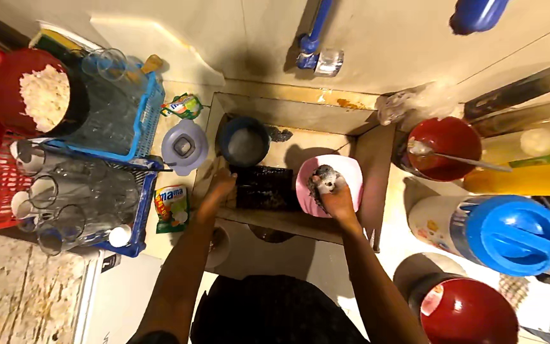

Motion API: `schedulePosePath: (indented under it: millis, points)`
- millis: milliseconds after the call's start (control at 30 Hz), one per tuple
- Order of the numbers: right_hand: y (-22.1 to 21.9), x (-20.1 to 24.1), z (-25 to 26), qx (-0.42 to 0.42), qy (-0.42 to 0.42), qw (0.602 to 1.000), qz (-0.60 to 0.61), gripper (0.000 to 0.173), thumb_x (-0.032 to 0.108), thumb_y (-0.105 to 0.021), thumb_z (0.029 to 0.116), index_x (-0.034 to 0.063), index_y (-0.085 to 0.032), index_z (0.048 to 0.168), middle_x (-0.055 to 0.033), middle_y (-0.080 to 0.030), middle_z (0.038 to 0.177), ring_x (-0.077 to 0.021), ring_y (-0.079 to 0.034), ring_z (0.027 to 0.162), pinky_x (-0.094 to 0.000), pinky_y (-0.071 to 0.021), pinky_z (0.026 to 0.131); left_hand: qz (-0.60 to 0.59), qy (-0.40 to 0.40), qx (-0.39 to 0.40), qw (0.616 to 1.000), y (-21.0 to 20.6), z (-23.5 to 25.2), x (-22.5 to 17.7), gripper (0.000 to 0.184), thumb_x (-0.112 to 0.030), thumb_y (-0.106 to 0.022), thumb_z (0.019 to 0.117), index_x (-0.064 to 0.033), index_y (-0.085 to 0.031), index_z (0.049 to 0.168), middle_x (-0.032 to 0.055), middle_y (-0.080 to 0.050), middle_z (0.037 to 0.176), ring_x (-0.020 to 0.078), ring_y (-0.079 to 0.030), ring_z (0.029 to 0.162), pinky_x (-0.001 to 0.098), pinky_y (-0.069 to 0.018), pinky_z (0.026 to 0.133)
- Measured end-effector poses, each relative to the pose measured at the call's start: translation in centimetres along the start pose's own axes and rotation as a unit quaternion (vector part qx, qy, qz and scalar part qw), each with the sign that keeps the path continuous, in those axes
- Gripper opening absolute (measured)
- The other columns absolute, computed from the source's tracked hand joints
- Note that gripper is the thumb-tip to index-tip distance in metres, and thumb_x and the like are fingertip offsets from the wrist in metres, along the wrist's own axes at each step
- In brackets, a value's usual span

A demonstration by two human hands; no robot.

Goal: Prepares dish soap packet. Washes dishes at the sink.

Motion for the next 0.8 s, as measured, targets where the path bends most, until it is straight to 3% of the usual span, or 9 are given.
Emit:
schedulePosePath:
  millis: [133, 200, 267, 300, 367, 500, 567, 633, 800]
  points:
    - [4.0, 5.1, 3.6, -0.029, 0.053, 0.998, 0.03, 0.062, 0.034, -0.066, 0.0999, 0.0143, -0.04, 0.152, -0.0156, -0.066, 0.122, -0.0246, -0.069, 0.092, -0.0484, -0.0589, 0.079, -0.01, 0.095, -0.048, 0.994, -2.7, 6.0, 3.4, 0.061, -0.029, -0.064, 0.0997, 0.0067, -0.045, 0.145, 0.0336, -0.053, 0.14, 0.0474, -0.053, 0.13, 0.0646, -0.0423, 0.107]
    - [5.9, 9.0, 6.8, -0.043, 0.122, 0.99, 0.06, 0.068, 0.032, -0.066, 0.098, 0.0139, -0.036, 0.156, -0.0136, -0.061, 0.133, -0.0199, -0.067, 0.102, -0.0426, -0.0598, 0.085, 0.018, 0.079, -0.054, 0.995, -3.5, 8.5, 5.2, 0.065, -0.024, -0.071, 0.0937, 0.007, -0.045, 0.145, 0.0318, -0.055, 0.138, 0.0444, -0.055, 0.128, 0.0599, -0.0451, 0.106]
    - [7.3, 12.7, 9.5, -0.026, 0.166, 0.983, 0.069, 0.071, 0.032, -0.067, 0.0972, 0.0142, -0.035, 0.158, -0.0113, -0.056, 0.143, -0.0176, -0.063, 0.118, -0.0393, -0.0576, 0.097, -0.024, 0.034, -0.049, 0.998, -4.5, 9.8, 5.6, 0.056, -0.016, -0.071, 0.0959, 0.0079, -0.049, 0.142, 0.0313, -0.056, 0.137, 0.0414, -0.055, 0.127, 0.0542, -0.0451, 0.107]
    - [7.6, 14.2, 10.4, -0.013, 0.168, 0.984, 0.064, 0.071, 0.035, -0.067, 0.0973, 0.0153, -0.036, 0.158, -0.0103, -0.056, 0.144, -0.0169, -0.062, 0.122, -0.0387, -0.0563, 0.1, -0.044, 0.022, -0.058, 0.997, -5.1, 10.5, 5.9, 0.052, -0.015, -0.069, 0.0968, 0.0052, -0.051, 0.141, 0.0286, -0.058, 0.135, 0.0377, -0.057, 0.126, 0.0517, -0.0477, 0.106]
    - [7.6, 16.4, 11.6, 0.008, 0.148, 0.988, 0.043, 0.065, 0.04, -0.065, 0.0987, 0.0146, -0.041, 0.154, -0.0087, -0.06, 0.138, -0.0149, -0.064, 0.119, -0.0372, -0.0558, 0.1, -0.027, 0.068, -0.013, 0.997, -4.7, 9.2, 4.6, 0.048, -0.018, -0.057, 0.1047, 0.0077, -0.048, 0.144, 0.03, -0.052, 0.144, 0.0383, -0.05, 0.135, 0.0503, -0.0398, 0.113]
    - [6.2, 18.1, 13.7, 0.042, 0.187, 0.981, 0.016, 0.043, 0.031, -0.07, 0.0968, 0.0074, -0.06, 0.131, -0.0066, -0.07, 0.111, -0.0112, -0.069, 0.096, -0.0327, -0.0594, 0.087, -0.032, 0.094, 0.002, 0.995, -4.1, 9.4, 3.6, 0.044, -0.02, -0.049, 0.1093, 0.0107, -0.048, 0.142, 0.0334, -0.051, 0.142, 0.0425, -0.052, 0.131, 0.0516, -0.0398, 0.112]
    - [5.7, 18.3, 14.6, 0.058, 0.2, 0.978, 0.014, 0.039, 0.022, -0.073, 0.094, 0.006, -0.063, 0.128, -0.0065, -0.07, 0.11, -0.0106, -0.069, 0.096, -0.031, -0.0595, 0.086, -0.061, 0.114, 0.0, 0.992, -4.1, 10.0, 3.7, 0.045, -0.021, -0.046, 0.1104, 0.0093, -0.048, 0.143, 0.0323, -0.051, 0.142, 0.0405, -0.055, 0.127, 0.0498, -0.043, 0.108]
    - [5.4, 18.3, 15.8, 0.063, 0.174, 0.983, -0.009, 0.041, 0.022, -0.076, 0.0924, 0.0063, -0.063, 0.128, -0.0091, -0.07, 0.111, -0.0138, -0.069, 0.097, -0.0347, -0.0594, 0.088, -0.104, 0.132, -0.001, 0.986, -4.3, 10.6, 4.1, 0.044, -0.023, -0.046, 0.1103, 0.0068, -0.049, 0.142, 0.0292, -0.055, 0.134, 0.0336, -0.059, 0.112, 0.0448, -0.0495, 0.096]
    - [5.0, 18.4, 18.3, 0.079, 0.176, 0.981, -0.026, 0.05, 0.014, -0.078, 0.0871, 0.0047, -0.058, 0.132, -0.0117, -0.069, 0.116, -0.0166, -0.069, 0.102, -0.0377, -0.0592, 0.09, -0.177, 0.103, 0.038, 0.978, -3.7, 9.6, 5.0, 0.047, -0.012, -0.059, 0.101, 0.0045, -0.047, 0.143, 0.0264, -0.054, 0.134, 0.0329, -0.058, 0.114, 0.0479, -0.052, 0.095]
Point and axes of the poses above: each hand's wrist, its own z-axis towards the middle knuckle, its own y-axis out of the back of the hand, x = y × z, the point moved 2 cm from there along z, towards the middle knuckle
